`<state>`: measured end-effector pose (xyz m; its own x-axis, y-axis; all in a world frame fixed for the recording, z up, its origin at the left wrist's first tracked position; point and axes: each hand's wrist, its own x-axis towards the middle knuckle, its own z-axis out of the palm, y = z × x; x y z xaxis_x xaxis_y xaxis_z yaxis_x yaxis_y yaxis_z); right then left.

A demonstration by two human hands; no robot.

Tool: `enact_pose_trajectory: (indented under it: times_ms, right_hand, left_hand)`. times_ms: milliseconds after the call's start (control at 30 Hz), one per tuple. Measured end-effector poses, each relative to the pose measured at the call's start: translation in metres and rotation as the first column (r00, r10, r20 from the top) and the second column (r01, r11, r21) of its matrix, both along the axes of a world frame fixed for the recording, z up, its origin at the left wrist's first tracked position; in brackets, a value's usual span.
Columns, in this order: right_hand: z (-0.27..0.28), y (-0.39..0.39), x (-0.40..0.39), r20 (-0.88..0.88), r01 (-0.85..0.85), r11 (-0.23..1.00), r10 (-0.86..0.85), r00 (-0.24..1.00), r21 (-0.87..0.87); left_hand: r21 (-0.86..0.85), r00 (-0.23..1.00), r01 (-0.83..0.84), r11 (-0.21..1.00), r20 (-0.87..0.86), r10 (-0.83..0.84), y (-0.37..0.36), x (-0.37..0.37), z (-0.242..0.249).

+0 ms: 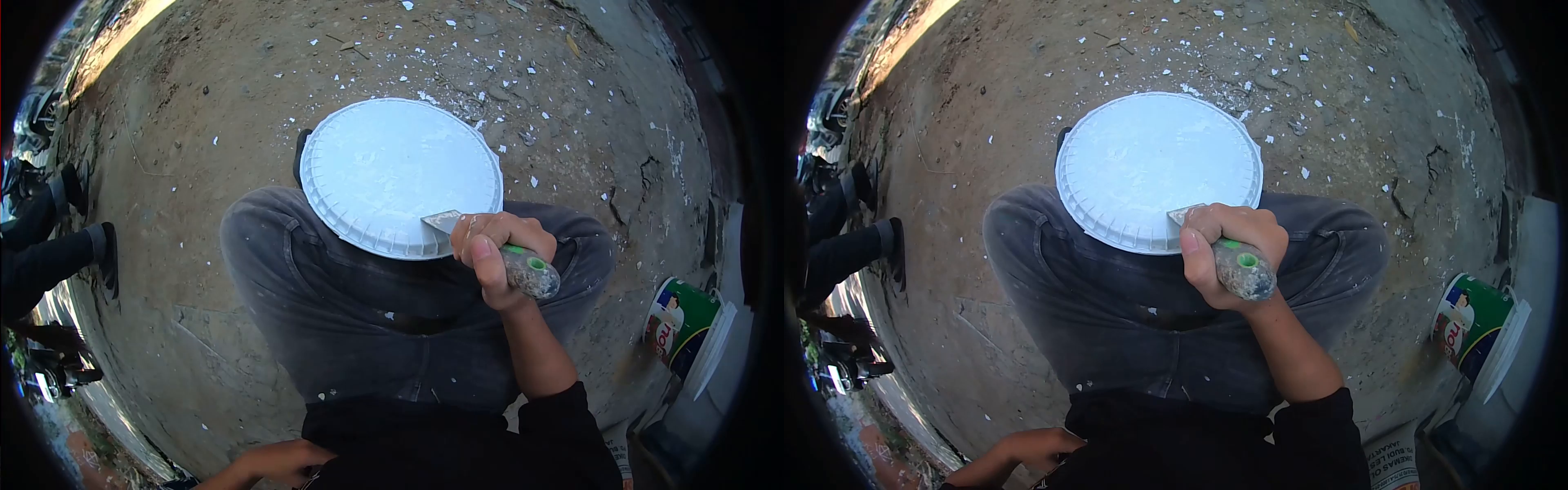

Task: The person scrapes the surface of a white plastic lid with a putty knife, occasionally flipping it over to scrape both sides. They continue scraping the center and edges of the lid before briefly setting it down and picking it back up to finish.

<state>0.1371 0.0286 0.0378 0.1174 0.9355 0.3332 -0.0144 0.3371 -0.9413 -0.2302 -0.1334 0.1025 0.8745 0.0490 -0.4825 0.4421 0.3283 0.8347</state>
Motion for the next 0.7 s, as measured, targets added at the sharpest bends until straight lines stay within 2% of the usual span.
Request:
enact_pose_trajectory:
  times_ms: [33,100,233,267,333,367,433,567,633,667,700]
  right_hand:
    - [-0.003,0.002,-0.001,-0.001,0.0,1.0,0.0,1.0,-0.002]
    - [-0.003,0.004,-0.003,0.004,-0.042,0.998,0.043,0.999,-0.049]
    - [-0.003,0.001,-0.012,-0.006,-0.082,0.992,0.083,0.997,0.091]
    - [-0.012,0.005,-0.009,0.083,-0.094,0.991,0.086,0.993,0.093]
    - [0.001,0.003,-0.006,0.067,-0.092,0.993,0.087,0.994,0.072]
    - [0.006,0.004,-0.006,0.048,-0.106,0.993,0.103,0.993,0.053]
    - [-0.006,0.008,-0.01,0.061,-0.112,0.991,0.108,0.992,0.068]
    - [-0.011,0.008,-0.008,0.142,-0.106,0.992,0.096,0.985,0.069]
    - [0.009,0.004,-0.008,0.079,-0.177,0.981,0.171,0.982,0.079]
    - [0.002,0.004,-0.011,0.007,-0.181,0.976,0.181,0.983,0.12]
    - [-0.005,0.005,-0.014,0.004,-0.185,0.975,0.186,0.983,0.123]
  left_hand:
    - [-0.26,0.994,-0.049,0.964,0.085,0.074,0.001,0.0,-0.003]
    - [-0.288,0.994,-0.041,0.957,0.088,0.069,0.008,0.003,0.0]
    - [-0.268,0.997,-0.035,0.963,0.061,0.053,0.003,0.008,-0.002]
    - [-0.269,0.997,-0.031,0.963,0.06,0.049,0.004,0.01,-0.001]
    - [-0.112,0.984,0.177,0.978,0.027,-0.175,0.016,0.019,0.0]
    - [-0.107,0.983,0.183,0.977,0.029,-0.181,0.02,0.021,-0.001]
    - [0.155,0.974,0.173,0.973,0.119,-0.193,0.019,0.025,-0.001]
    - [0.23,0.971,0.18,0.956,0.115,-0.21,0.035,0.029,-0.007]
    - [0.027,1.0,0.005,1.0,-0.006,-0.005,0.05,0.023,-0.028]
    - [-0.144,0.988,-0.155,0.977,0.004,0.157,0.061,0.025,-0.035]
    - [-0.315,0.95,-0.3,0.9,-0.013,0.313,0.072,0.03,-0.04]
